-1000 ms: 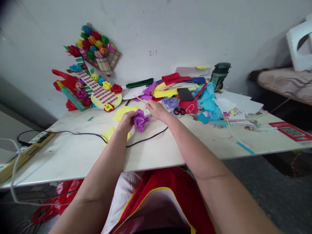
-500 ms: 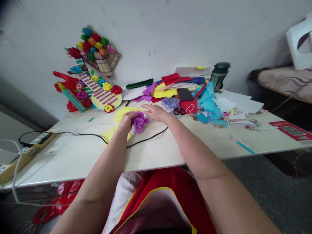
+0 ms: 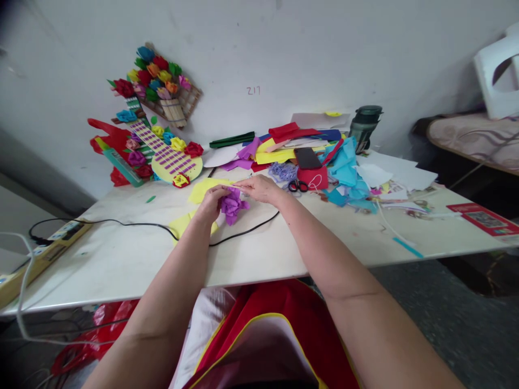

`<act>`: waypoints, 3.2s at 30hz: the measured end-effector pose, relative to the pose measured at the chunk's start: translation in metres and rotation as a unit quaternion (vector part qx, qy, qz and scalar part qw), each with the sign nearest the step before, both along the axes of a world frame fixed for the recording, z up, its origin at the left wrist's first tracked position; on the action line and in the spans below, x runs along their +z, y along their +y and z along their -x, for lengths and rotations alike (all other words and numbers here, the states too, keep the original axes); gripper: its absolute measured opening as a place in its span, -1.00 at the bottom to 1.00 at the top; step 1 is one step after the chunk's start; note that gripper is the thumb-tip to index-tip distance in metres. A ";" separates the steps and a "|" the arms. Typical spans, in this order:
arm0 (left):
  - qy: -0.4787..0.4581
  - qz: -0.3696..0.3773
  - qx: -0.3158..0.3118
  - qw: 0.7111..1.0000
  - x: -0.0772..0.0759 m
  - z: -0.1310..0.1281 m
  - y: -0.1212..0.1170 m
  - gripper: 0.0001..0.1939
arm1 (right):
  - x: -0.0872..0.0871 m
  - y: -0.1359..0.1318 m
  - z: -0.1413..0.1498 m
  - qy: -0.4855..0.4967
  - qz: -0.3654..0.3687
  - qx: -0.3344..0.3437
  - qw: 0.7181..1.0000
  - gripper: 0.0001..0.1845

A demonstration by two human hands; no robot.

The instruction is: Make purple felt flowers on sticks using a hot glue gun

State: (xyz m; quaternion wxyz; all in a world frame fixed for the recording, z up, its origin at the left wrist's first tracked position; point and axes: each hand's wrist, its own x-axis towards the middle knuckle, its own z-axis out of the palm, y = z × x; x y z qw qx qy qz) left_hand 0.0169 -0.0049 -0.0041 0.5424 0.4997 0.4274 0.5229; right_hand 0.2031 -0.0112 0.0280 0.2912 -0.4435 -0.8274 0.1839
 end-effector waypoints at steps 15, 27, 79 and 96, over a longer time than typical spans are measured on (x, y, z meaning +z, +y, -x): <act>-0.007 0.000 -0.021 1.000 -0.001 0.002 0.000 -0.85 | -0.001 0.000 0.004 0.010 0.056 0.017 0.998 -0.57; -0.028 0.021 -0.011 0.999 0.002 0.001 -0.003 -0.88 | -0.003 0.002 0.001 -0.030 0.009 0.044 0.999 -0.60; 0.024 -0.045 -0.088 0.995 -0.004 0.004 0.003 -0.77 | -0.019 0.019 0.011 0.038 -0.073 -0.021 0.996 -0.81; 0.013 -0.077 -0.072 0.994 -0.003 0.002 0.001 -0.71 | -0.027 0.031 0.014 0.160 -0.095 -0.023 0.982 -0.93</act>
